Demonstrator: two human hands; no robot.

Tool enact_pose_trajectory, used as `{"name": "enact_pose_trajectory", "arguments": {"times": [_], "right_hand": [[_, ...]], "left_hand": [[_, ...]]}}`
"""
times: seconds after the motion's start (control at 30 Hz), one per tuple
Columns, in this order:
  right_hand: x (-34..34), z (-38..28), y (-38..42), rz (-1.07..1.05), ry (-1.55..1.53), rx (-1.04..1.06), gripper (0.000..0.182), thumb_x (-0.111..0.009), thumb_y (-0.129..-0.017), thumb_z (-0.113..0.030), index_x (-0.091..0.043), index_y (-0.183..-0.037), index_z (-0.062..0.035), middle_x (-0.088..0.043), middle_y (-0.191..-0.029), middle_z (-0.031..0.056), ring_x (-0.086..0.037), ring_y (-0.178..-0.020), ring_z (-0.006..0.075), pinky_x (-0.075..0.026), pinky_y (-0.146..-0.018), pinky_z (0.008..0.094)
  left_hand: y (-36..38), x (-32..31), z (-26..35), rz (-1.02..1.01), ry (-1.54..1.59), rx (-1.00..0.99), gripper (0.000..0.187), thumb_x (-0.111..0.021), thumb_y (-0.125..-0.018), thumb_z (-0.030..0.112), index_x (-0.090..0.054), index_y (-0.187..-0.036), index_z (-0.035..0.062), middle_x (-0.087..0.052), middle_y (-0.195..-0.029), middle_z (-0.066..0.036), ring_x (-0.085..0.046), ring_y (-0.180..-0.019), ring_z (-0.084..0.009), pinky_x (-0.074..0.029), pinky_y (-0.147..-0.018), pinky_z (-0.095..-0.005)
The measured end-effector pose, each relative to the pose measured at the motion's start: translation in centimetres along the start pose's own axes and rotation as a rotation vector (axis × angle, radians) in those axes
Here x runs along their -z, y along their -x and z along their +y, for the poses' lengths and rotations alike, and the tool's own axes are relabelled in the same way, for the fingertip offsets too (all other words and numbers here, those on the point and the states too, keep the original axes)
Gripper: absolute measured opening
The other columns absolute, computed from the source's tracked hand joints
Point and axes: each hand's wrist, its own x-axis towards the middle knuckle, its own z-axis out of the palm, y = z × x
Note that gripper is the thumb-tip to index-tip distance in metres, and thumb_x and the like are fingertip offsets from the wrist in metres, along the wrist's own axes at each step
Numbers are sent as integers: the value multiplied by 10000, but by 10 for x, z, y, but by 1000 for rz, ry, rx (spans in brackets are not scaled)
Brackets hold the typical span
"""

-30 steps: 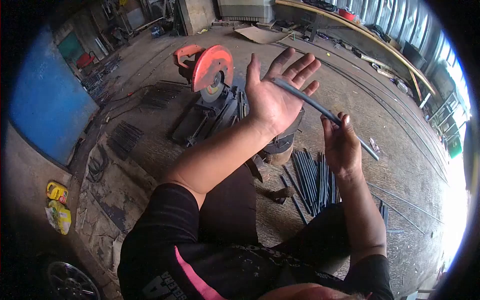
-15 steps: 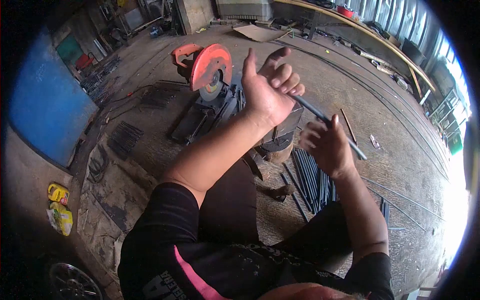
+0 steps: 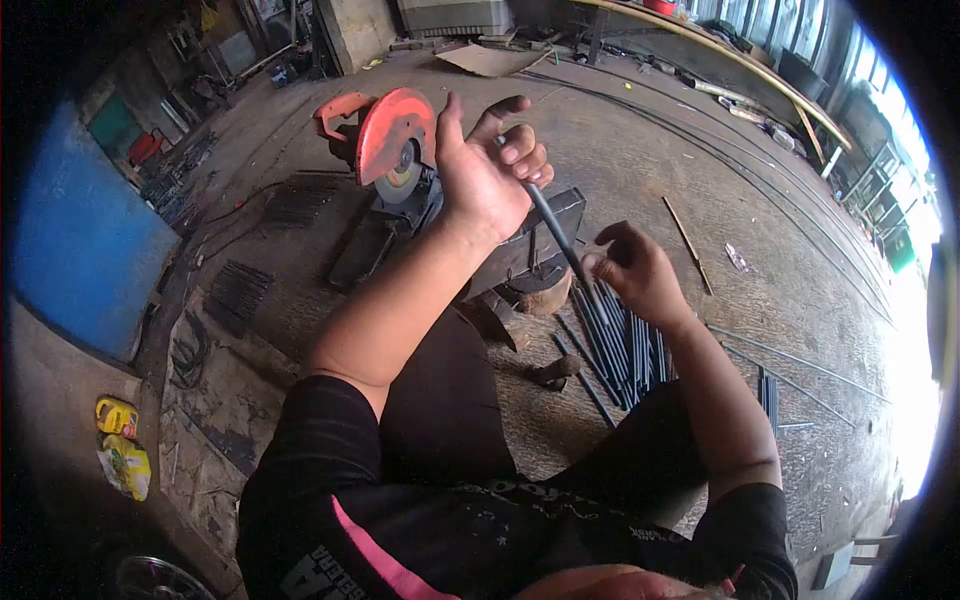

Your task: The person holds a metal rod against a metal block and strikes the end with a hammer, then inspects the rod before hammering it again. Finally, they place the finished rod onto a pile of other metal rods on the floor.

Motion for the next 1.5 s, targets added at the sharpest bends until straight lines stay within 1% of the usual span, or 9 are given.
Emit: {"name": "enact_pose_trajectory", "arguments": {"times": [0.1,0.37,0.5,0.63,0.83,1.03,1.17,1.3,1.5], "right_hand": [[0,6,5,-335,36,100,332,-714,-843,-265,-608,-987,15,-646,-808,105,-612,-752,161,-490,-701,326],[-14,34,21,-381,-209,-166,191,-580,-937,-136,-599,-1031,29,-612,-840,38,-572,-781,105,-476,-742,280],[4,13,44,-166,-141,-248,180,-572,-942,-142,-603,-1011,21,-620,-801,33,-581,-740,112,-484,-701,290],[47,-20,63,39,113,-236,185,-597,-906,-168,-626,-1000,-12,-618,-682,43,-608,-631,128,-486,-610,300],[145,-25,115,238,465,-324,230,-577,-912,-245,-646,-1016,-52,-639,-696,65,-623,-642,143,-496,-623,310],[225,89,193,308,378,-544,249,-629,-897,-268,-649,-1039,-64,-675,-806,96,-627,-641,159,-509,-616,319],[234,216,257,361,294,-705,314,-719,-810,-307,-662,-1023,-84,-680,-867,120,-630,-741,216,-498,-702,352],[202,336,310,466,249,-848,304,-734,-777,-284,-674,-986,-72,-676,-891,154,-639,-834,289,-488,-758,379],[172,456,365,734,356,-1084,194,-690,-795,-186,-659,-916,-39,-656,-935,191,-616,-909,371,-473,-788,426]], "left_hand": [[1,-1,-3,-2,28,-14,618,-389,-883,602,-558,-1025,25,-381,-640,-8,-366,-614,-157,-314,-640,-317],[-1,0,-16,-91,126,55,589,-393,-912,556,-540,-1110,21,-548,-812,-89,-512,-783,-233,-410,-803,-396],[-7,7,-46,-404,-48,168,514,-334,-993,463,-484,-1236,35,-624,-1053,-179,-592,-1036,-316,-464,-884,-418],[-4,-26,-89,-351,-388,149,401,-392,-1000,352,-450,-1276,66,-609,-1150,-203,-585,-1103,-317,-464,-944,-434],[-5,-80,-170,-350,-263,265,282,-379,-1012,231,-468,-1215,57,-603,-1134,-183,-584,-1098,-323,-486,-932,-453],[-22,-86,-358,-181,-400,501,203,-502,-976,190,-549,-1005,-5,-602,-924,-108,-633,-816,-251,-553,-781,-438],[-5,-38,-510,-79,-803,704,218,-545,-953,180,-538,-945,-37,-612,-896,-120,-650,-700,-246,-584,-653,-392],[30,23,-620,2,-1011,843,213,-572,-931,146,-549,-1018,-46,-621,-949,-129,-658,-743,-242,-577,-633,-361],[37,50,-690,-421,-1175,1298,549,-616,-868,380,-540,-1244,-12,-633,-1120,-155,-620,-1020,-271,-504,-855,-388]]}}
